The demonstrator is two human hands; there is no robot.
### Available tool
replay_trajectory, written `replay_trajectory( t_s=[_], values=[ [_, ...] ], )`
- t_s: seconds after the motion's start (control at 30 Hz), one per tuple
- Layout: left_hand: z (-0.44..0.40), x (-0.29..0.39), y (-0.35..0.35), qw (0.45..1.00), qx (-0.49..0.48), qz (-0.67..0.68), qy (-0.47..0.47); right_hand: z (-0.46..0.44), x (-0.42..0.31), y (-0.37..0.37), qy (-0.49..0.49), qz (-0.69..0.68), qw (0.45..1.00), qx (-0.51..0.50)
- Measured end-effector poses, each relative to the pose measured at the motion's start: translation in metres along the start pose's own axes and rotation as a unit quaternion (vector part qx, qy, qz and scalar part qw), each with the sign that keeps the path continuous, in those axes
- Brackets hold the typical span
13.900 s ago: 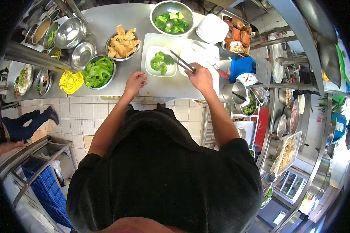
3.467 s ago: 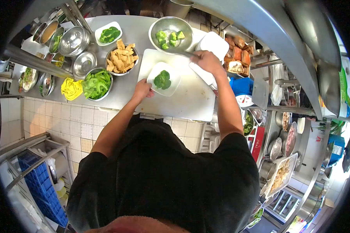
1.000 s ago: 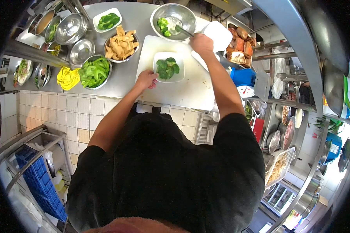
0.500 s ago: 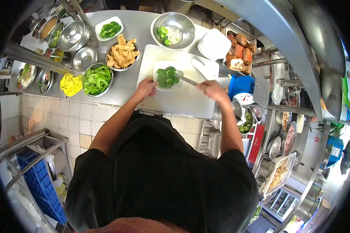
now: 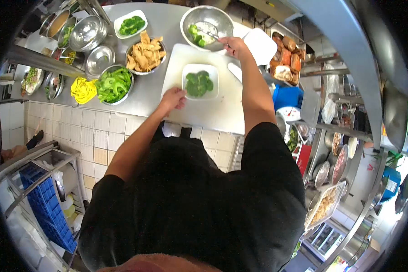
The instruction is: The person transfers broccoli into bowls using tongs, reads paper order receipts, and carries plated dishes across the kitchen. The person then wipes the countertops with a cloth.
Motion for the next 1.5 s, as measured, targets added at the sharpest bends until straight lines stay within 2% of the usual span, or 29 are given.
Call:
replay_trajectory(
  t_s=[0.13,0.2,0.27,0.33,0.4,0.47,0.6,0.7,0.8,0.87,0.93,0.97,1.0,1.1,1.2,1.27,1.3,1.4,1.5],
  values=[
    [-0.004,0.001,0.001,1.0,0.001,0.017,0.005,0.087,0.016,0.013,0.125,0.01,0.99,0.058],
    [-0.003,0.002,-0.001,0.999,-0.013,0.037,0.012,0.151,0.038,0.007,0.13,0.092,0.973,0.168],
    [-0.006,0.001,-0.002,0.998,-0.029,0.057,0.016,0.191,0.075,-0.01,0.084,0.141,0.97,0.179],
    [-0.005,0.006,-0.004,0.998,-0.031,0.048,0.018,0.198,0.124,-0.032,0.143,0.085,0.972,0.167],
    [-0.003,0.008,-0.006,0.998,-0.031,0.048,0.02,0.193,0.163,-0.051,0.272,0.088,0.939,0.193],
    [-0.003,0.007,-0.007,0.998,-0.028,0.058,0.022,0.21,0.171,-0.062,0.232,0.263,0.903,0.248],
    [-0.004,0.003,-0.007,0.997,-0.032,0.061,0.022,0.241,0.153,-0.07,0.253,0.44,0.812,0.289],
    [-0.006,0.002,-0.007,0.998,-0.031,0.058,0.016,0.244,0.137,-0.062,0.201,0.448,0.835,0.249],
    [-0.008,-0.002,-0.004,0.998,-0.03,0.052,0.003,0.255,0.085,-0.038,0.161,0.41,0.885,0.154],
    [0.001,0.006,-0.006,0.999,-0.018,0.046,0.002,0.227,0.079,-0.008,0.185,0.333,0.915,0.133],
    [0.003,0.007,-0.005,0.998,-0.014,0.053,-0.004,0.207,0.028,-0.007,0.133,0.345,0.917,0.148],
    [0.002,0.005,-0.005,0.998,-0.012,0.058,-0.005,0.182,0.015,-0.005,0.152,0.364,0.902,0.177],
    [0.003,0.004,-0.006,0.998,-0.005,0.059,-0.01,0.166,-0.004,-0.011,0.163,0.424,0.864,0.217],
    [0.004,0.003,-0.003,0.998,0.006,0.055,-0.023,0.115,-0.034,-0.036,0.156,0.533,0.804,0.215],
    [0.012,0.002,-0.006,0.998,0.0,0.052,-0.022,0.068,-0.032,-0.046,0.133,0.597,0.767,0.196],
    [0.011,0.001,-0.01,0.998,-0.001,0.056,-0.016,0.079,-0.038,-0.04,0.141,0.55,0.789,0.235],
    [0.008,0.0,-0.013,0.998,-0.008,0.057,-0.013,0.098,-0.048,-0.039,0.192,0.551,0.773,0.251],
    [0.004,0.002,-0.019,0.996,-0.015,0.079,-0.022,0.153,-0.062,-0.031,0.229,0.599,0.735,0.221],
    [-0.003,0.003,-0.019,0.995,-0.033,0.091,-0.017,0.206,-0.069,-0.051,0.288,0.645,0.694,0.134]
  ],
)
Point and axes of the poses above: each hand's wrist, its own z-axis away from the middle knuckle, its own y-axis out of the back of the hand, x = y × z, the point moved 7 cm from there along -z, towards the middle knuckle, and after that the axes turned 3 degrees about z, right-handed, at the moved point
